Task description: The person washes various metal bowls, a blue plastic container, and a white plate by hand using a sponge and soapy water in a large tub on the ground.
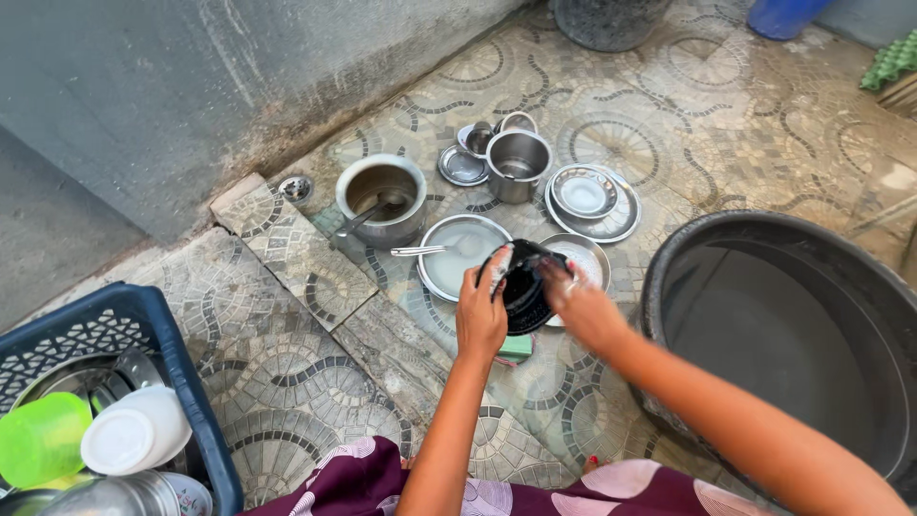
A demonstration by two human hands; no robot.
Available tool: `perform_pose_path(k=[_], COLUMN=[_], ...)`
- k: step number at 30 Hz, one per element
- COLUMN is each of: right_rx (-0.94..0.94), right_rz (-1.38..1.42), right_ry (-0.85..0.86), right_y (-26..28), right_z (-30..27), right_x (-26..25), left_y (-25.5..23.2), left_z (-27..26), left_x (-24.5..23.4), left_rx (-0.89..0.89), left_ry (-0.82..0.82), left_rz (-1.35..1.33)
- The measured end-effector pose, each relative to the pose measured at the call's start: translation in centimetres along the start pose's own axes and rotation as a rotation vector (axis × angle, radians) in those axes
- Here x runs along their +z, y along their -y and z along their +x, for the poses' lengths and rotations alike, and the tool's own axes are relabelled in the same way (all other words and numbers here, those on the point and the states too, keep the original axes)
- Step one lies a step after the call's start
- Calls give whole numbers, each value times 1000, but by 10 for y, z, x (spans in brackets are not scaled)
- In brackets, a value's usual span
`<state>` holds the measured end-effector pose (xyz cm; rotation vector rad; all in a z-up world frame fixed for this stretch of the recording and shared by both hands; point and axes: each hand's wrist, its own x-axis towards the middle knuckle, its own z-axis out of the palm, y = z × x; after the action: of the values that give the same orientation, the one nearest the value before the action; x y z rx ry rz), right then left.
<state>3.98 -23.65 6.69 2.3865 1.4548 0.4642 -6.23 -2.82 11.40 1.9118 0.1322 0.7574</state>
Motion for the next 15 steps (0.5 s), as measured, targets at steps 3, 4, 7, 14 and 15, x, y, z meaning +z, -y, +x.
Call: perform_pose_path(k=[3, 4, 7, 14, 15], right_rx=[148, 211, 196, -143, -99], right_rz=[384, 613, 751, 142, 180], right_ry=[38, 35, 120, -275, -272], right_y=[56, 73, 69, -23, -16], right_z=[8, 11, 14, 5, 8], right_x=[-49, -60, -61, -43, -43], left_y=[-14, -17, -16, 32, 37], left_z=[-2, -2, -2, 13, 9], left_x=[4, 6, 11, 14, 21], left_rx=[-53, -103, -250, -117, -60], left_ry=[-152, -143, -69, 92, 34], left_rz=[-180, -177, -133, -89, -98])
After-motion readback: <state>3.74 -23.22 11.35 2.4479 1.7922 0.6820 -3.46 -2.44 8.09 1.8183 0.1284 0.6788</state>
